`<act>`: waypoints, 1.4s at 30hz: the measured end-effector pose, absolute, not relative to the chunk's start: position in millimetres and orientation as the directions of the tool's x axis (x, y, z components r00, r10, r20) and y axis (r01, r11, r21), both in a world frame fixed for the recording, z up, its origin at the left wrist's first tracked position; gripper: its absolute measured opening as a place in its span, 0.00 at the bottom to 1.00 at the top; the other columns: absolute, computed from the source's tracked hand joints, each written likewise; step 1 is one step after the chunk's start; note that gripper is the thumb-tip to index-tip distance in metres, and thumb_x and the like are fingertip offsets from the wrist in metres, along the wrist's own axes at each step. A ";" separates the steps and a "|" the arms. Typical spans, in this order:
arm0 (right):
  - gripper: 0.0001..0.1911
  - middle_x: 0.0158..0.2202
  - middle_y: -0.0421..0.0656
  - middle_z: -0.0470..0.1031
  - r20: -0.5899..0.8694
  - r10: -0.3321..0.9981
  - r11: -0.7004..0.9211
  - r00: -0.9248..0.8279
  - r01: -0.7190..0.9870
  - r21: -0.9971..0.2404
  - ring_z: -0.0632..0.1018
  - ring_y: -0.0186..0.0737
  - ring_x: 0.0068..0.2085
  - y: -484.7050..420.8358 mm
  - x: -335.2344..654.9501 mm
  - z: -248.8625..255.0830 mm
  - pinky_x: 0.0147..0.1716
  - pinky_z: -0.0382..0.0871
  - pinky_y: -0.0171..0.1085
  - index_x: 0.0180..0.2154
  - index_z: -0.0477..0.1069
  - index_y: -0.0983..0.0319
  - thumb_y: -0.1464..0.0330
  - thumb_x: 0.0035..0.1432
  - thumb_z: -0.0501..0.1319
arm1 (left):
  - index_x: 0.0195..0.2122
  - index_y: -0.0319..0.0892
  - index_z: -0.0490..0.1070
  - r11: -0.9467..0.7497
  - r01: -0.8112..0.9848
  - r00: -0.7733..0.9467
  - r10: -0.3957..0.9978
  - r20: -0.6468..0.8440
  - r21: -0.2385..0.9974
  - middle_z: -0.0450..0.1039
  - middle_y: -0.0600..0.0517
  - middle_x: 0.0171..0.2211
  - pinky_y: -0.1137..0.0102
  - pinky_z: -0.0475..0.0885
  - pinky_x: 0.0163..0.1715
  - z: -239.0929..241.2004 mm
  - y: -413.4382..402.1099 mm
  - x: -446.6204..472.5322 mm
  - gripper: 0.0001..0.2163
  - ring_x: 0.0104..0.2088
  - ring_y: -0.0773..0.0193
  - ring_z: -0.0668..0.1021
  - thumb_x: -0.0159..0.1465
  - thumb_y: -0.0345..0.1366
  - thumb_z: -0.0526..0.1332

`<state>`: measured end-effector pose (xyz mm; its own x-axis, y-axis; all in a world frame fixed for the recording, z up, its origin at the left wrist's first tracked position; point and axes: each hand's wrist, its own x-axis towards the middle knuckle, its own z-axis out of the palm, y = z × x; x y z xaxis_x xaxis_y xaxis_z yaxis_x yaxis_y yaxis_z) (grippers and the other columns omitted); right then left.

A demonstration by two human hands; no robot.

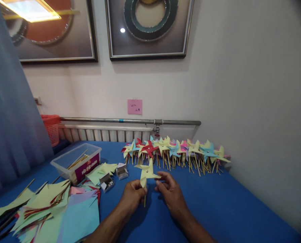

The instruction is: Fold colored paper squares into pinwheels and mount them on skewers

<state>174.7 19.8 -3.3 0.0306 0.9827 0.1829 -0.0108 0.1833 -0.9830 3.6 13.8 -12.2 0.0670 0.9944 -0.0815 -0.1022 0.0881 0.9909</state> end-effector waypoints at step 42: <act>0.27 0.26 0.39 0.73 0.122 0.992 0.123 0.039 -0.008 -0.992 0.72 0.35 0.23 21.4 170.3 -14.4 0.20 0.60 0.33 0.32 0.72 0.60 0.41 0.54 0.63 | 0.20 0.44 0.68 0.100 -0.104 0.092 0.992 -0.090 0.990 0.65 0.58 0.16 0.72 0.56 0.21 -5.9 13.3 -5.3 0.10 0.16 0.70 0.64 0.45 0.42 0.66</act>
<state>170.3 21.4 -14.4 0.0388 0.9917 0.1225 -0.0077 0.1229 -0.9924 -5.3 13.3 -5.9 0.0918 0.9917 -0.0903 -0.1041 0.0997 0.9896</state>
